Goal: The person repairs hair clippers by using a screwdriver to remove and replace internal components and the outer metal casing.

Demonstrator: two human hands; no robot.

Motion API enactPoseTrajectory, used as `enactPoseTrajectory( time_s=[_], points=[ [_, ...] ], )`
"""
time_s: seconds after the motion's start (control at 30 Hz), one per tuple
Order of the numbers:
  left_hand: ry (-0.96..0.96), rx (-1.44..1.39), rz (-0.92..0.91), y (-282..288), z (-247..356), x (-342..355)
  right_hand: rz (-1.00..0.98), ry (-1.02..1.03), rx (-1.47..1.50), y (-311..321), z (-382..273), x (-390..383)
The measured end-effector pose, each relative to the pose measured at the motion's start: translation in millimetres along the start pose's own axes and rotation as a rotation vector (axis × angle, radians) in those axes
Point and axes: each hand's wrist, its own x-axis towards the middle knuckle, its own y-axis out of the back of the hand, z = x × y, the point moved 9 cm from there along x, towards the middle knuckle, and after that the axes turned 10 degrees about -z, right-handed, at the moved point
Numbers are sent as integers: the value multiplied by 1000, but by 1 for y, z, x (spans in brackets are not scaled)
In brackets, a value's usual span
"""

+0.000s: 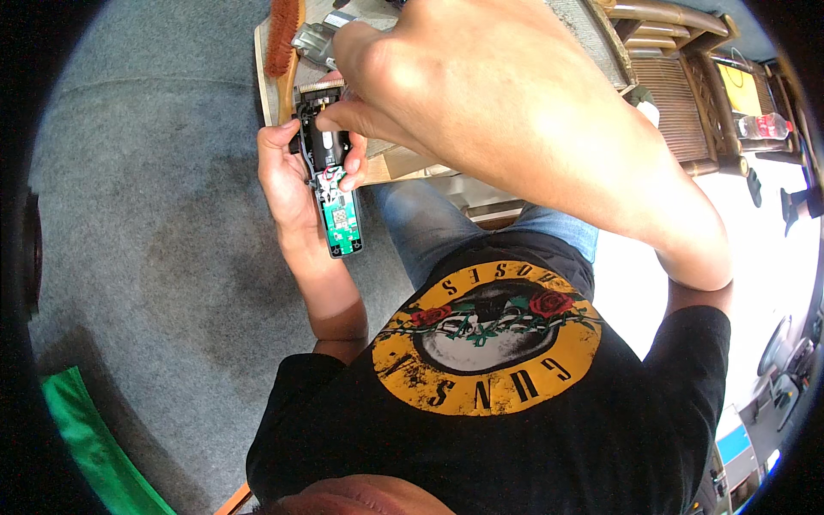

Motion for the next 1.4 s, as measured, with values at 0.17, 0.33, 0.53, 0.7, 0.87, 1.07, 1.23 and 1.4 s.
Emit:
enactPoseTrajectory(
  time_s=[0.17,0.33,0.53,0.7,0.87,1.07,1.23,1.4],
  points=[
    [40,33,81,5,-2,-2,194,134,106,9,-7,1],
    [40,-12,22,5,-3,-1,-85,134,-61,6,-12,7],
    [3,-10,-17,-2,-1,0,54,75,83,5,1,2],
    [17,-16,63,6,-3,-2,241,183,82,7,-9,2],
    [7,-2,-22,2,-1,0,175,78,45,4,-4,2],
    [-5,-18,-25,0,1,0,142,-26,24,-4,6,0],
    [-12,-2,12,4,0,-2,253,204,87,10,-9,-1],
    [-3,4,-10,1,-1,1,196,189,-56,4,-11,-3]
  ],
)
